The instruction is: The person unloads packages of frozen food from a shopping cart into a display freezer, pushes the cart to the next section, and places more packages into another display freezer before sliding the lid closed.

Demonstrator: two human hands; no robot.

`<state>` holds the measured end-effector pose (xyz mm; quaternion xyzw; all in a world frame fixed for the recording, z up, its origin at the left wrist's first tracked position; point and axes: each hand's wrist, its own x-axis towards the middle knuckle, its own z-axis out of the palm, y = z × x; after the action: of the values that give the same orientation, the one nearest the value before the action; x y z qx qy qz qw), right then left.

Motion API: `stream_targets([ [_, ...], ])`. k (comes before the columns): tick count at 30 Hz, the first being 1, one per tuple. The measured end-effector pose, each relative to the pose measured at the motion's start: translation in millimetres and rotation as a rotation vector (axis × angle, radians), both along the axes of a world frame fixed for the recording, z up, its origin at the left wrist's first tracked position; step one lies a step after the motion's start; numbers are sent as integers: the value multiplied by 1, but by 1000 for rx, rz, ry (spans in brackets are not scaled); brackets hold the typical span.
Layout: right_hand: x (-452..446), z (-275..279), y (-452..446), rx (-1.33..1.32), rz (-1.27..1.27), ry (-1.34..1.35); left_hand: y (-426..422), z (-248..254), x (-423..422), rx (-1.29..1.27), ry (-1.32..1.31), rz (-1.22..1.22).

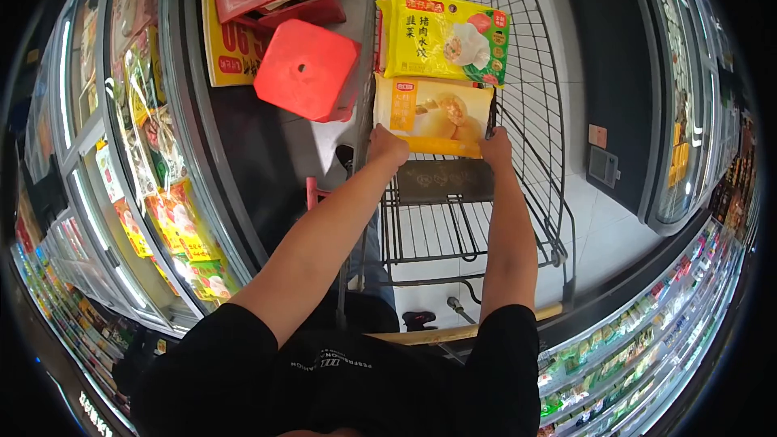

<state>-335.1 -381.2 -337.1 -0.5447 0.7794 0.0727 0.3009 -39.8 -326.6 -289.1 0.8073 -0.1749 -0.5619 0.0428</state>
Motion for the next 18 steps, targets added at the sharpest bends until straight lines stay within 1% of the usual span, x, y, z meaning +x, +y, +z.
stream_targets([
  [2,-2,-6,-3,-42,56,-3,-1,0,-4,-4,-77,0],
  [4,-4,-11,-10,-14,44,-22,-1,17,-1,-72,-115,64],
  [5,-3,-12,-12,-58,94,11,-4,29,5,-57,-79,80],
  [6,-11,-24,-12,-84,116,-10,-5,36,10,-45,-39,94],
  [8,0,-14,-15,-23,77,-27,-2,26,9,-57,-57,105],
  [9,-10,-30,-14,-85,143,15,-3,25,11,-75,-45,125],
  [11,9,-11,-13,-58,71,-63,-1,25,12,-105,-2,157],
  [12,5,-11,-12,-42,32,-94,-2,27,12,-111,-3,166],
  [14,-6,-22,-13,-43,76,-45,-3,31,10,-121,1,176],
  [18,-12,-27,-15,-79,102,-14,-9,21,6,-173,-1,143],
])
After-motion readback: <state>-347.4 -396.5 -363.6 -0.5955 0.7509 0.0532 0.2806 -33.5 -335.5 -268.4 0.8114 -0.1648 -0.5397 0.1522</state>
